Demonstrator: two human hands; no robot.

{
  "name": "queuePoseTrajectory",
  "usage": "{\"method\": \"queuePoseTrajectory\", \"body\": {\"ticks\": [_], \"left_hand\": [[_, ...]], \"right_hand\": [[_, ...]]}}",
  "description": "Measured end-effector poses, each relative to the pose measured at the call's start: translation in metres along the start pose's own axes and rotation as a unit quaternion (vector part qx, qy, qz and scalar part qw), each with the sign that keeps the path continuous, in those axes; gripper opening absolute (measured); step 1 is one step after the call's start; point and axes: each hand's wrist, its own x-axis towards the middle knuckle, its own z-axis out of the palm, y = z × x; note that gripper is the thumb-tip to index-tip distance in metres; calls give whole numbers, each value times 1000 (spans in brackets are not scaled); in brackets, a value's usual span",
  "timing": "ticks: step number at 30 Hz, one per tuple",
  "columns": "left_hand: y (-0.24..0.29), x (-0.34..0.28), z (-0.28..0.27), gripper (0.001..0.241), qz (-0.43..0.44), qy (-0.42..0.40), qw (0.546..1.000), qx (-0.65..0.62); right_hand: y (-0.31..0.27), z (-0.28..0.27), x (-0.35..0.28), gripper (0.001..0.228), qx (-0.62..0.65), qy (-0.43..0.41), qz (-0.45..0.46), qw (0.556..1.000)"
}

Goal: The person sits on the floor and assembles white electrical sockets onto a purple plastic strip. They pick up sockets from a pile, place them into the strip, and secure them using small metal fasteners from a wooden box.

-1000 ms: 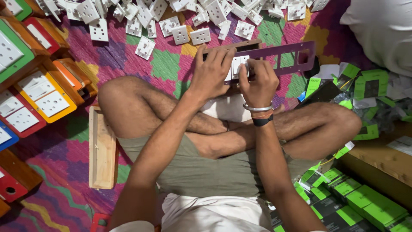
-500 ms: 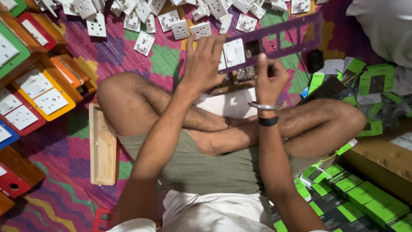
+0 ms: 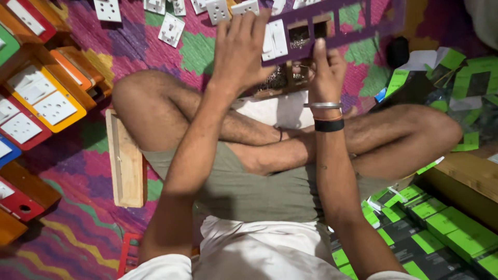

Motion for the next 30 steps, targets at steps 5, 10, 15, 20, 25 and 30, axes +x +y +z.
{"method": "queuePoseTrajectory", "body": {"ticks": [5,10,15,20,25,30], "left_hand": [[-18,4,3,88,-60,77,995,16],[-17,-2,7,78,-70,98,993,3],[-12,3,9,90,-59,73,996,1],[-13,-1,7,95,-59,75,995,6],[-10,0,6,91,-38,87,995,37],[3,-4,11,85,-10,68,996,48]], "right_hand": [[7,16,-11,14,-496,-59,-259,827],[34,41,-22,17,-684,-110,-304,654],[34,45,-19,8,-661,-124,-234,703],[22,32,-27,10,-516,-96,-254,813],[5,20,-29,15,-328,-51,-150,931],[2,16,-21,22,-252,-64,-110,959]]}}
